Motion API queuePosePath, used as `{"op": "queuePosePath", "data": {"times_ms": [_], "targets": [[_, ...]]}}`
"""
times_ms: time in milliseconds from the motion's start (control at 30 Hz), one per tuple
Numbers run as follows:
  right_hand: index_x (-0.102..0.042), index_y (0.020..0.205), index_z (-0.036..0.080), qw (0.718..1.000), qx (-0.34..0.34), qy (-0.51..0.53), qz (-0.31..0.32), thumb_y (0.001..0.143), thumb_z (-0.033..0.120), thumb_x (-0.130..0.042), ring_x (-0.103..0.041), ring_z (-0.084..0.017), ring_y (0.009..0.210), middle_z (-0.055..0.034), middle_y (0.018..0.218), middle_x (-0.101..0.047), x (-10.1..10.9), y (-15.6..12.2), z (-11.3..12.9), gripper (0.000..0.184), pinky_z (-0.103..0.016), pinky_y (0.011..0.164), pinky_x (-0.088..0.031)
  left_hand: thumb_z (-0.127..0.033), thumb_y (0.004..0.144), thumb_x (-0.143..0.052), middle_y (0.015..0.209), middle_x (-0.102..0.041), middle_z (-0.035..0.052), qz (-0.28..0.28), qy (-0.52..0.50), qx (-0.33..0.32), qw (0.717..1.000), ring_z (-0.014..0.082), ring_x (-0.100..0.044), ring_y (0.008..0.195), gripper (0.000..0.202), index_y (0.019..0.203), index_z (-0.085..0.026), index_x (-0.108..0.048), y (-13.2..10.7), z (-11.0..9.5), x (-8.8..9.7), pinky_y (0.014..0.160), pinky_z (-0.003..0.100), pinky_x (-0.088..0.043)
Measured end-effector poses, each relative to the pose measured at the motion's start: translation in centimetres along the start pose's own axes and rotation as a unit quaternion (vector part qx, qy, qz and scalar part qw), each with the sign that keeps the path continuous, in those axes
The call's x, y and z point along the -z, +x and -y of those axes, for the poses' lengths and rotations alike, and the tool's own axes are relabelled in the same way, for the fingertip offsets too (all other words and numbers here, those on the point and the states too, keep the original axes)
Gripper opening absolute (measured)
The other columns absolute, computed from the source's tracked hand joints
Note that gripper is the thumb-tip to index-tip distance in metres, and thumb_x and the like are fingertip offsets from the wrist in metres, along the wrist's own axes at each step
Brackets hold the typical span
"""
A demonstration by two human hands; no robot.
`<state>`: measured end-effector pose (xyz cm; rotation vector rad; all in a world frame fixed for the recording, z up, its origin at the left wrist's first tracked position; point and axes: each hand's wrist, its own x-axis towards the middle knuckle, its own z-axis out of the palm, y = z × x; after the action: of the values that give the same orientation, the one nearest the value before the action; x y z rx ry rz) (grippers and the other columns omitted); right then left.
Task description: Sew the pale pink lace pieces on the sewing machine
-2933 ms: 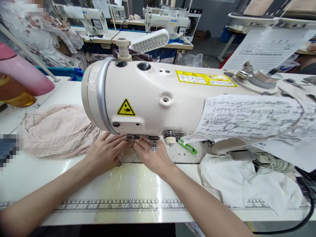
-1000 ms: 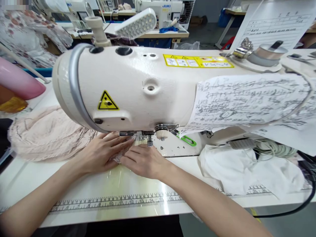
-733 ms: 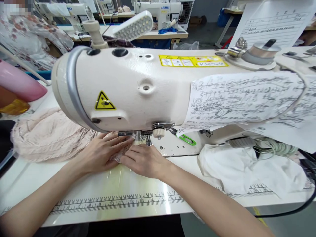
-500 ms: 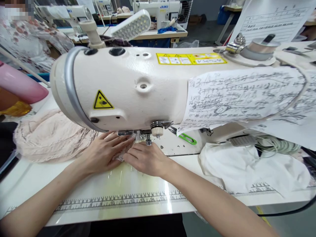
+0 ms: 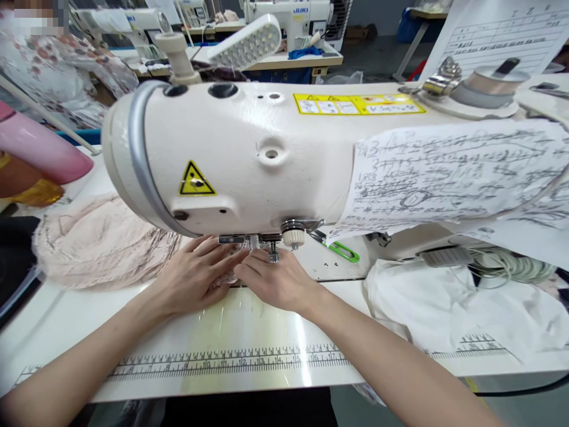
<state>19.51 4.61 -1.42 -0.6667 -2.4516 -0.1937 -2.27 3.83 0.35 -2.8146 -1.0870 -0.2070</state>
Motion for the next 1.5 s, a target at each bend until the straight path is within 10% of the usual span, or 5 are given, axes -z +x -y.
{"op": "queuePosePath", "data": {"times_ms": [567,867,1500], "targets": [[-0.06,0.086,0.019,0.997,-0.034,-0.071,0.011,0.092,0.016,-0.054,-0.055,-0.012,0.073,0.0013,0.077,-0.067,1.1,0.4,-0.3,0.01,-0.03,0.057,-0.03,-0.04,0.089,-0.053,0.13,-0.062,0.0124,-0.005,-0.001,0.018,1.0,0.0339,-0.051,0.127,0.058,0.142,-0.02,-0.047,0.0,0.0,-0.5,0.107,0.053,-0.038],[-0.061,0.089,0.021,0.999,-0.008,-0.001,0.048,0.093,0.005,-0.047,-0.059,-0.011,0.084,0.0013,0.087,-0.069,0.4,0.1,-0.3,0.022,-0.025,0.068,-0.043,-0.018,0.098,-0.043,0.121,-0.069,0.0022,-0.112,-0.01,-0.058,0.992,0.0162,-0.064,0.113,0.026,0.109,-0.019,-0.066,0.0,0.4,-0.2,0.11,0.039,-0.04],[-0.066,0.101,0.021,0.997,-0.052,0.026,0.054,0.094,0.006,-0.048,-0.063,-0.013,0.097,-0.0025,0.099,-0.071,-0.8,-0.2,-0.2,0.025,-0.027,0.082,-0.05,-0.02,0.098,-0.043,0.121,-0.068,0.0101,-0.091,0.016,-0.018,0.996,0.0228,-0.064,0.115,0.023,0.102,-0.014,-0.064,0.1,0.8,-0.5,0.106,0.043,-0.045]]}}
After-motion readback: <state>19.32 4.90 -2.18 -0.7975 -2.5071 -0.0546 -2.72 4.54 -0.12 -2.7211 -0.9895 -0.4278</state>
